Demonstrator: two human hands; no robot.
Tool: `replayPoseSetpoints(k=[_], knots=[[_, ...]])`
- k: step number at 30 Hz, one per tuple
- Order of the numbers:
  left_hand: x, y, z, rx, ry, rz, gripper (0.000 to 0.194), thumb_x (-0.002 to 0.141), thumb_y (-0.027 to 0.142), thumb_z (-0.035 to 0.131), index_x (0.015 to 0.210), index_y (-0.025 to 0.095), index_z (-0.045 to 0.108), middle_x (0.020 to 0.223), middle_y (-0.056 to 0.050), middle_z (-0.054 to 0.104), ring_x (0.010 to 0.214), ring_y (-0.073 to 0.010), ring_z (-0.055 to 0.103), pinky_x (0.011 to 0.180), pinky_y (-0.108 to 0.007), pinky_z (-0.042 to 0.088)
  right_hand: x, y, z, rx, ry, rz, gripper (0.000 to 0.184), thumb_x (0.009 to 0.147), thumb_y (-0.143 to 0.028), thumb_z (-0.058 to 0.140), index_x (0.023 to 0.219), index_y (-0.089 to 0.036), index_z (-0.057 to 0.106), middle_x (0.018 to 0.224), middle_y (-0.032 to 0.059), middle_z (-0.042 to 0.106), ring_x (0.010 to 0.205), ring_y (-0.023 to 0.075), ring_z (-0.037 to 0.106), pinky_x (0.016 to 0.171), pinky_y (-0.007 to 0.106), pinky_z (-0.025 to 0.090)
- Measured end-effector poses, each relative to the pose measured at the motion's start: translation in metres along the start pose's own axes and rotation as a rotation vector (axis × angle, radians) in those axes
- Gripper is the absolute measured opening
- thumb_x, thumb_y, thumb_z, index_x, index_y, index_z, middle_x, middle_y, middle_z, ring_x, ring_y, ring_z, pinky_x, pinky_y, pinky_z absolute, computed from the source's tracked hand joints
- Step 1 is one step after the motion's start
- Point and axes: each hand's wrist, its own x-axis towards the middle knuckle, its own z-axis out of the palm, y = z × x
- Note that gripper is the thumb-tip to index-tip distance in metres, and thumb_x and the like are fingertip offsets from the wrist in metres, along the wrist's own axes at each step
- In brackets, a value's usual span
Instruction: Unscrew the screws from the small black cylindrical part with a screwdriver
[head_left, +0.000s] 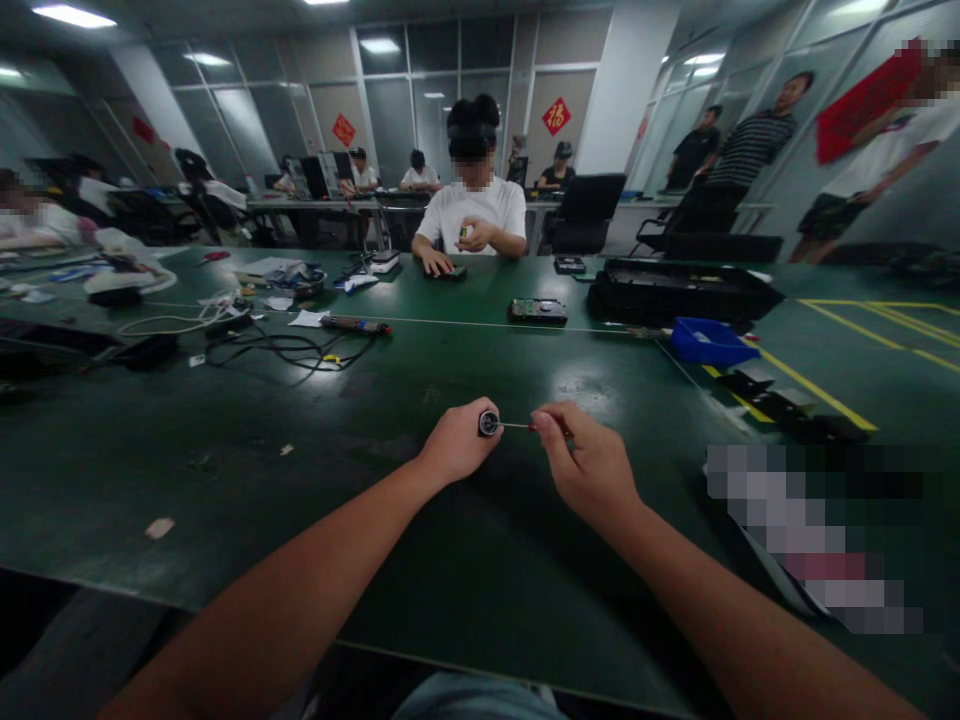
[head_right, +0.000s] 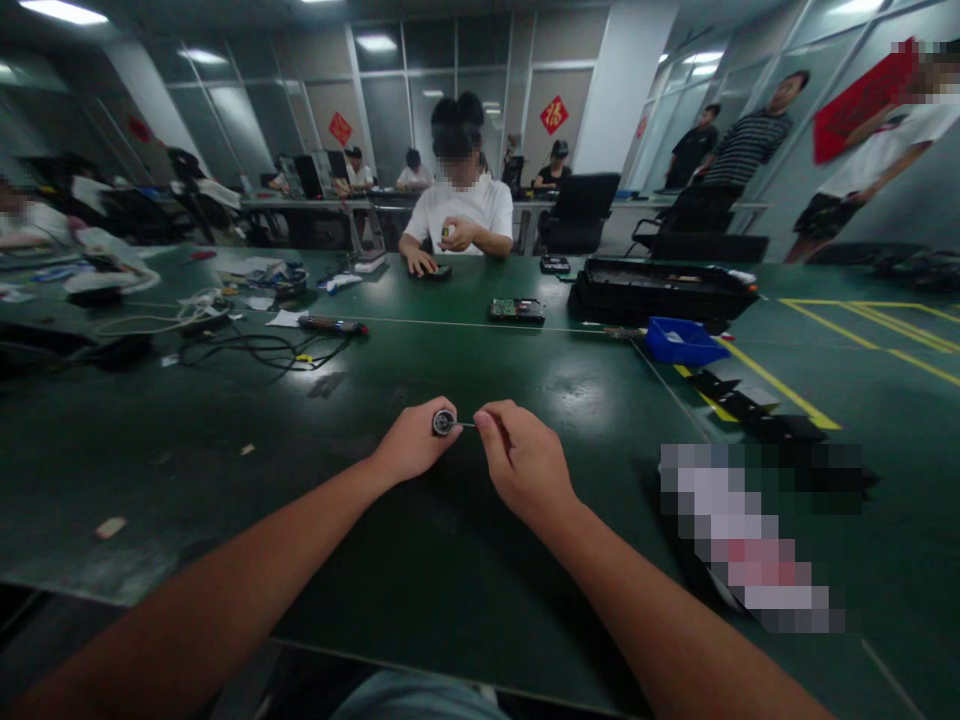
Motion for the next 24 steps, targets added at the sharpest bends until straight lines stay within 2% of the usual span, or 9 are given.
replayPoseSetpoints(k=[2, 5, 7, 10, 13, 16, 20, 24], knots=[[0.000, 0.001, 0.000, -0.004, -0.004, 0.002, 0.005, 0.086, 0.025, 0.063, 0.087, 0.022, 0.060, 0.077, 0.002, 0.064, 0.069, -0.0141, 0.057, 0.061, -0.026, 0.036, -0.001, 0.001, 0.001, 0.055, 0.019, 0.035, 0.020, 0.099, -0.033, 0.048, 0.112, -0.021, 0.057, 0.085, 0.0050, 0.071, 0.077, 0.0210, 0.069, 0.069, 0.033, 0.050], [0.000, 0.000, -0.001, -0.013, -0.002, 0.011, 0.005, 0.087, 0.025, 0.062, 0.087, 0.021, 0.060, 0.076, 0.002, 0.064, 0.069, -0.0139, 0.057, 0.062, -0.026, 0.037, -0.003, 0.001, 0.003, 0.147, 0.044, 0.068, 0.031, 0.097, -0.032, 0.052, 0.125, -0.019, 0.047, 0.091, 0.0059, 0.070, 0.081, 0.0211, 0.069, 0.071, 0.033, 0.051], [0.000, 0.000, -0.001, -0.014, 0.000, 0.009, 0.005, 0.087, 0.025, 0.062, 0.086, 0.021, 0.060, 0.076, 0.003, 0.064, 0.069, -0.0136, 0.057, 0.062, -0.026, 0.037, -0.003, 0.002, 0.004, 0.155, 0.035, 0.086, 0.026, 0.097, -0.033, 0.051, 0.120, -0.020, 0.050, 0.095, 0.0068, 0.070, 0.084, 0.0212, 0.069, 0.073, 0.033, 0.051], [0.000, 0.000, -0.001, -0.010, -0.002, -0.002, 0.005, 0.086, 0.024, 0.063, 0.086, 0.021, 0.060, 0.075, 0.003, 0.064, 0.068, -0.0133, 0.057, 0.062, -0.026, 0.037, -0.003, 0.002, 0.004, 0.139, -0.013, 0.129, 0.020, 0.101, -0.037, 0.045, 0.108, -0.021, 0.056, 0.087, 0.0055, 0.069, 0.081, 0.0212, 0.069, 0.070, 0.033, 0.049], [0.001, 0.000, -0.001, -0.009, -0.004, -0.004, 0.005, 0.086, 0.024, 0.063, 0.085, 0.021, 0.060, 0.075, 0.003, 0.064, 0.068, -0.0134, 0.057, 0.061, -0.026, 0.036, -0.003, 0.003, 0.005, 0.206, 0.017, 0.158, 0.022, 0.100, -0.037, 0.046, 0.113, -0.021, 0.055, 0.085, 0.0048, 0.069, 0.081, 0.0212, 0.070, 0.071, 0.034, 0.050], [0.000, 0.000, -0.001, -0.006, 0.003, -0.011, 0.005, 0.086, 0.025, 0.063, 0.086, 0.021, 0.060, 0.076, 0.002, 0.064, 0.069, -0.0137, 0.057, 0.061, -0.026, 0.037, -0.003, 0.004, 0.008, 0.343, 0.058, 0.201, 0.024, 0.097, -0.040, 0.054, 0.111, -0.021, 0.057, 0.092, 0.0067, 0.070, 0.085, 0.0219, 0.070, 0.076, 0.036, 0.053], [0.000, 0.001, -0.003, -0.002, 0.012, -0.013, 0.005, 0.087, 0.025, 0.064, 0.087, 0.021, 0.061, 0.077, 0.002, 0.065, 0.069, -0.0139, 0.058, 0.062, -0.026, 0.037, 0.001, 0.009, 0.012, 0.536, 0.074, 0.301, 0.027, 0.095, -0.045, 0.056, 0.098, -0.019, 0.064, 0.086, 0.0060, 0.069, 0.080, 0.0200, 0.068, 0.077, 0.037, 0.054], [0.001, 0.003, -0.006, 0.015, -0.007, 0.015, 0.007, 0.087, 0.028, 0.064, 0.087, 0.021, 0.061, 0.078, 0.002, 0.066, 0.070, -0.0142, 0.058, 0.062, -0.026, 0.037, 0.009, 0.023, 0.015, 0.820, 0.142, 0.469, 0.029, 0.089, -0.049, 0.063, 0.089, -0.020, 0.065, 0.080, 0.0028, 0.065, 0.071, 0.0164, 0.063, 0.068, 0.034, 0.055]])
